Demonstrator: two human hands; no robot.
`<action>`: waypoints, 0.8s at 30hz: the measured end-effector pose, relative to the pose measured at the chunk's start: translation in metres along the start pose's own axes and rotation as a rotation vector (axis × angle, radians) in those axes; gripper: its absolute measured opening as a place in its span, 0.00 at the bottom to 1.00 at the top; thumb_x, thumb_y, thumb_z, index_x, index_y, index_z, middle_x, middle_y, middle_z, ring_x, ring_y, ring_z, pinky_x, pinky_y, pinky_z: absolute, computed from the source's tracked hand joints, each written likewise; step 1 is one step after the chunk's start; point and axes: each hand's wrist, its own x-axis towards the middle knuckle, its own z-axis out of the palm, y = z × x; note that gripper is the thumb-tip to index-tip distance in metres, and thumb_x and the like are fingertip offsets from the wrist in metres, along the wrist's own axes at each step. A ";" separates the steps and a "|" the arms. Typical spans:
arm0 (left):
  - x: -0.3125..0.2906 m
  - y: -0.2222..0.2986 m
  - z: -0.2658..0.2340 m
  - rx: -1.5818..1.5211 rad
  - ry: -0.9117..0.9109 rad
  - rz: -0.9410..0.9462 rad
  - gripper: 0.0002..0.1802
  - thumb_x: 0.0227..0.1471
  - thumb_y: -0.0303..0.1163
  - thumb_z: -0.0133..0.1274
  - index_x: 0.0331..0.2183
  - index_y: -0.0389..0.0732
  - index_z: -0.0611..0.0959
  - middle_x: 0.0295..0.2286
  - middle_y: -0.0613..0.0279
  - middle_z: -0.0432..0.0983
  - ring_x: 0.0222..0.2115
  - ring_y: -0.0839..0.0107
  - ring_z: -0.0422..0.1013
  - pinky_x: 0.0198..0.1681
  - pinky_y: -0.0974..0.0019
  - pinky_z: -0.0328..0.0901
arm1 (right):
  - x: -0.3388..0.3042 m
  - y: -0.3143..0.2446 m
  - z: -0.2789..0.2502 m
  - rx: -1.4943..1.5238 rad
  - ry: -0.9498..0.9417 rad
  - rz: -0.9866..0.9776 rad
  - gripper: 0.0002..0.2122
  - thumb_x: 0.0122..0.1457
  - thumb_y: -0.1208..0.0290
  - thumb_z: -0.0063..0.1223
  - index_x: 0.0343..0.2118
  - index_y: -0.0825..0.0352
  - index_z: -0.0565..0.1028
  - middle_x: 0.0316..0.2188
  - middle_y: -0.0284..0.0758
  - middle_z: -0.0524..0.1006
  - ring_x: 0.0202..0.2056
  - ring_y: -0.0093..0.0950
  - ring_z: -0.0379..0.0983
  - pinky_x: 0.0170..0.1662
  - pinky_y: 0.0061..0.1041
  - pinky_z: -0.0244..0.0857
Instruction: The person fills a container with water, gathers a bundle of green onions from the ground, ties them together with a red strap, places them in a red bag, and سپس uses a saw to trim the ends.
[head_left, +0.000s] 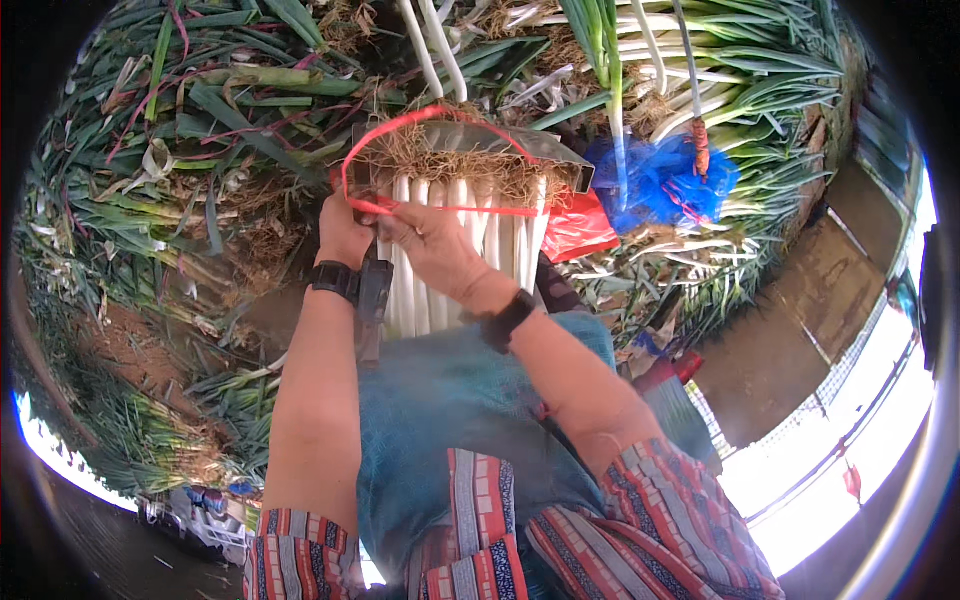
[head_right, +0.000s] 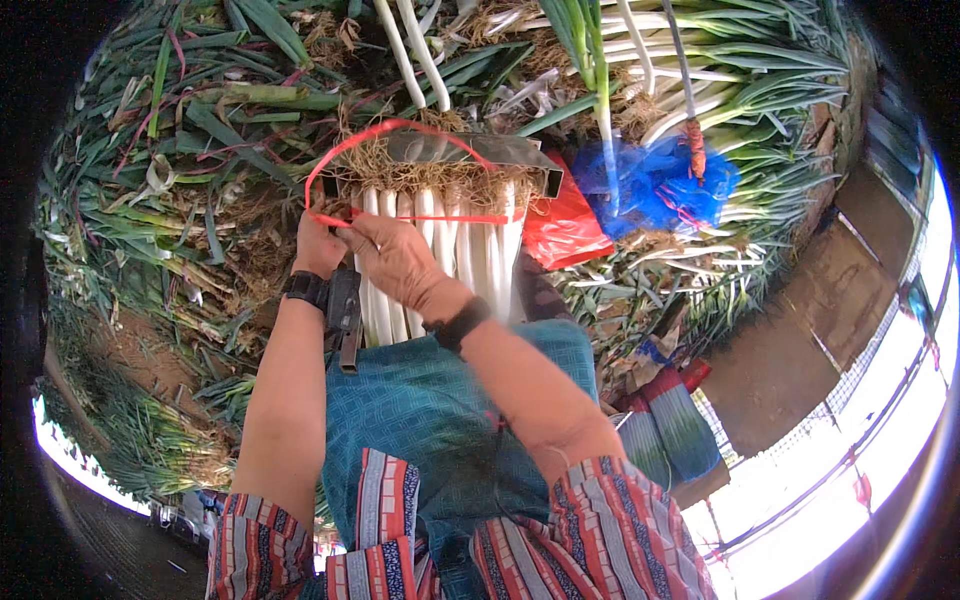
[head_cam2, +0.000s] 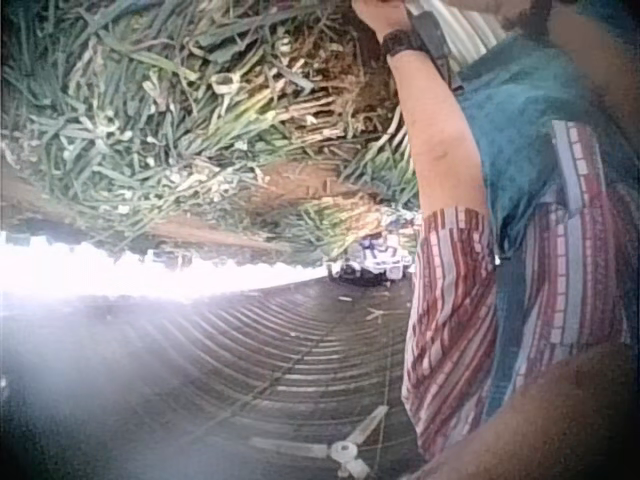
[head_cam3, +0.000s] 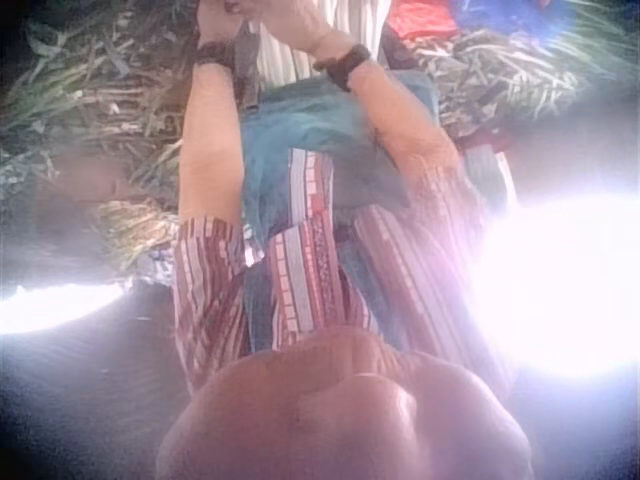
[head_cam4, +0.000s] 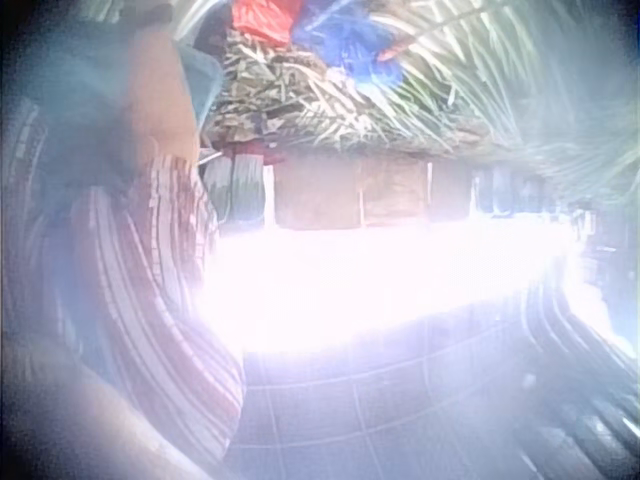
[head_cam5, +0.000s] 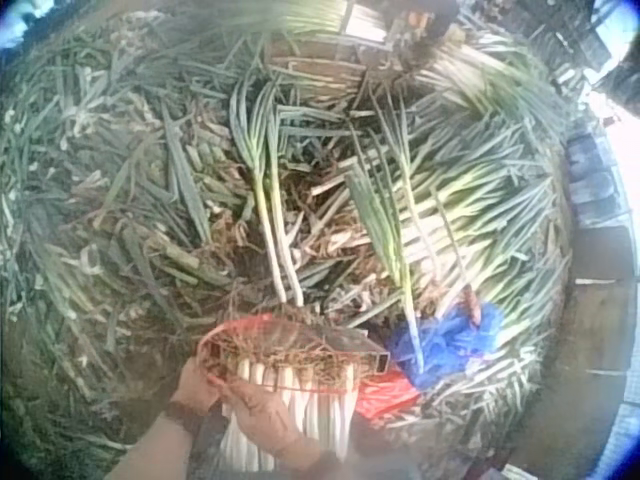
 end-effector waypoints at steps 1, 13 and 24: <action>0.002 0.005 -0.005 -0.246 0.063 -0.152 0.09 0.58 0.29 0.38 0.28 0.41 0.73 0.21 0.67 0.68 0.19 0.76 0.63 0.19 0.73 0.53 | 0.002 0.001 -0.005 0.014 -0.006 -0.003 0.05 0.56 0.69 0.54 0.30 0.65 0.75 0.25 0.41 0.75 0.30 0.39 0.72 0.34 0.34 0.67; 0.006 0.029 -0.013 -0.549 0.132 -0.405 0.09 0.58 0.33 0.40 0.25 0.47 0.69 0.17 0.72 0.60 0.15 0.78 0.57 0.16 0.71 0.48 | 0.043 -0.005 -0.059 -0.284 -0.282 -0.011 0.11 0.60 0.67 0.49 0.30 0.72 0.76 0.15 0.36 0.67 0.20 0.19 0.60 0.26 0.24 0.59; -0.070 0.032 -0.045 0.987 -0.132 0.343 0.14 0.48 0.39 0.56 0.32 0.38 0.83 0.26 0.57 0.76 0.24 0.60 0.71 0.30 0.65 0.65 | 0.053 -0.002 -0.045 -0.428 -0.208 0.045 0.13 0.61 0.71 0.47 0.22 0.75 0.72 0.15 0.30 0.66 0.21 0.18 0.59 0.25 0.21 0.56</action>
